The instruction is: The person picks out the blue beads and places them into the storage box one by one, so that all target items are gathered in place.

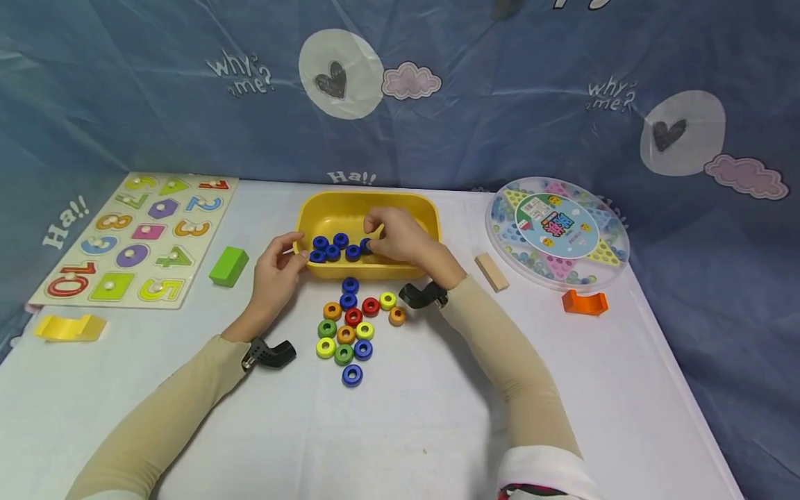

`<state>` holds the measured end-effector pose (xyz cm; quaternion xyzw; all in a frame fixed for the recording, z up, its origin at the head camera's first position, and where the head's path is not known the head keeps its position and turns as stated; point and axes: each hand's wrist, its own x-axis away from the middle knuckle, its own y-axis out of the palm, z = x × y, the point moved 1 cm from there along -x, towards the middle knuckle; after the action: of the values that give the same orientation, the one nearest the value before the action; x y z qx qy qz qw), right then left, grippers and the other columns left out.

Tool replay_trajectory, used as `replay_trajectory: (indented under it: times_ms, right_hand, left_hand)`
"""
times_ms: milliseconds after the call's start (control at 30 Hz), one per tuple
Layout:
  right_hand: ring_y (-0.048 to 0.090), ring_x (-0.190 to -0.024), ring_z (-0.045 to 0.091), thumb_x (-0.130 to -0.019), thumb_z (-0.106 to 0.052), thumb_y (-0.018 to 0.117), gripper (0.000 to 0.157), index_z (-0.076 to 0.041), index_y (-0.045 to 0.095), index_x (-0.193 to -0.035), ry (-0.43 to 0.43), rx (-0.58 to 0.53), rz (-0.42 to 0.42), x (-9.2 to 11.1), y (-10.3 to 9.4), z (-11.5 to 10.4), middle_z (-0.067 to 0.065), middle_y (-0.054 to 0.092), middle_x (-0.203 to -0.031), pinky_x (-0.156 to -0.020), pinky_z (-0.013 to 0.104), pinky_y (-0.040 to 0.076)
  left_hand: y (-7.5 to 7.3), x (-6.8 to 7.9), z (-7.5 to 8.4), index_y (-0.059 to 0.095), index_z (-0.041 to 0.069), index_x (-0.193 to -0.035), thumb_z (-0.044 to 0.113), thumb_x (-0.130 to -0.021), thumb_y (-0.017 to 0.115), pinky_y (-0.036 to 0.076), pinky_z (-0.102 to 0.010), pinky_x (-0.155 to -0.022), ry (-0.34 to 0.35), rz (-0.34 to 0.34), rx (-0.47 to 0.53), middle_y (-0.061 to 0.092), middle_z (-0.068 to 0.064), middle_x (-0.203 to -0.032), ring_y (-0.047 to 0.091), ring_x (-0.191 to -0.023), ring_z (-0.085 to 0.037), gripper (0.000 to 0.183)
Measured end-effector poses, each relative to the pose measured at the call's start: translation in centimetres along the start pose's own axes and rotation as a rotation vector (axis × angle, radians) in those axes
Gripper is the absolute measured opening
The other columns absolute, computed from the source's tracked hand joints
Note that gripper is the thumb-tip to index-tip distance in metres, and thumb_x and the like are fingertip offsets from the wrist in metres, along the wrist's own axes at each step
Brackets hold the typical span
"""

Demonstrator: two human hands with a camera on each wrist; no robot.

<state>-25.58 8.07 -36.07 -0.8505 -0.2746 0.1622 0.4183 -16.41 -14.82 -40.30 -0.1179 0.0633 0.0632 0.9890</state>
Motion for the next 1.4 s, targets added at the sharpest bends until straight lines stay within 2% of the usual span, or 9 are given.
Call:
replay_trajectory:
  times_ms: [200,333,600,733,833,933,1067,1200,1400]
  right_hand:
    - [0.062,-0.072,0.018,-0.082,-0.011,0.073,0.016,-0.006,0.065,-0.096,-0.243,-0.012,0.038,3.7,-0.5,-3.5,0.01,0.069,-0.094,-0.066,0.032,0.054]
    - [0.06,-0.074,0.014,-0.083,-0.011,0.073,0.016,-0.006,0.067,-0.096,-0.347,0.008,-0.034,6.2,0.8,-4.4,0.006,0.068,-0.092,-0.066,0.028,0.054]
    - [0.052,-0.073,0.008,-0.082,-0.022,0.075,0.015,-0.013,0.066,-0.091,-0.346,0.054,-0.265,10.7,4.4,-4.4,-0.002,0.062,-0.082,-0.066,0.017,0.043]
    - [0.046,-0.069,0.004,-0.082,-0.025,0.076,0.017,-0.015,0.063,-0.086,-0.366,0.082,-0.303,11.4,5.6,-4.1,-0.005,0.057,-0.075,-0.062,0.016,0.037]
    - [0.045,-0.067,0.003,-0.082,-0.024,0.075,0.017,-0.015,0.06,-0.084,-0.381,0.089,-0.283,11.5,6.2,-4.0,-0.006,0.054,-0.072,-0.06,0.016,0.036]
    - [0.044,-0.066,0.002,-0.084,-0.028,0.074,0.019,-0.017,0.058,-0.082,-0.379,0.158,-0.252,11.6,6.7,-4.1,-0.009,0.051,-0.071,-0.06,0.016,0.035]
    - [0.043,-0.064,0.002,-0.085,-0.032,0.073,0.022,-0.019,0.056,-0.08,-0.383,0.27,-0.222,11.8,6.6,-4.4,-0.011,0.05,-0.071,-0.058,0.016,0.034]
    - [0.045,-0.064,0.003,-0.083,-0.025,0.072,0.018,-0.018,0.057,-0.078,-0.374,0.224,-0.16,11.4,4.6,-4.4,-0.006,0.054,-0.07,-0.058,0.018,0.037]
    - [0.059,-0.07,0.018,-0.081,-0.015,0.072,0.013,-0.011,0.06,-0.085,-0.265,0.121,0.04,8.3,-0.3,-3.2,0.004,0.066,-0.08,-0.064,0.024,0.05]
  left_hand:
    - [0.1,-1.1,-3.0,0.055,0.01,-0.132,0.016,-0.094,0.058,0.048,-0.013,-0.086,0.047,0.027,-0.007,0.051,-0.008,-0.139,0.058,-0.114,-0.023,0.039]
    - [0.2,-1.1,-3.0,0.055,0.01,-0.132,0.015,-0.094,0.058,0.048,-0.013,-0.086,0.049,0.028,-0.009,0.051,-0.008,-0.14,0.057,-0.114,-0.023,0.038]
    - [0.3,-1.2,-3.0,0.055,0.01,-0.132,0.016,-0.095,0.058,0.048,-0.013,-0.086,0.025,0.022,-0.016,0.051,-0.006,-0.141,0.057,-0.114,-0.023,0.038]
    - [0.2,-1.0,-2.3,0.054,0.008,-0.134,0.014,-0.095,0.057,0.046,-0.012,-0.086,0.003,0.017,-0.021,0.049,-0.009,-0.143,0.056,-0.116,-0.025,0.039]
    - [0.1,-0.5,-0.9,0.052,0.002,-0.135,0.01,-0.095,0.056,0.044,-0.009,-0.084,-0.004,0.006,-0.019,0.048,-0.014,-0.143,0.055,-0.117,-0.029,0.041]
    - [0.1,0.0,0.3,0.051,-0.002,-0.134,0.008,-0.095,0.054,0.043,-0.007,-0.081,-0.005,0.0,-0.022,0.048,-0.018,-0.142,0.055,-0.116,-0.031,0.041]
    - [0.1,0.3,0.8,0.051,-0.003,-0.134,0.008,-0.095,0.054,0.044,-0.006,-0.081,-0.002,-0.001,-0.022,0.048,-0.017,-0.143,0.055,-0.116,-0.031,0.04]
    - [0.1,0.3,0.7,0.052,-0.002,-0.133,0.009,-0.095,0.055,0.044,-0.007,-0.082,0.0,0.002,-0.016,0.048,-0.017,-0.142,0.055,-0.115,-0.029,0.04]
    - [0.1,0.3,0.7,0.052,-0.003,-0.133,0.008,-0.094,0.055,0.044,-0.006,-0.08,0.006,0.008,-0.008,0.05,-0.018,-0.14,0.056,-0.112,-0.03,0.04]
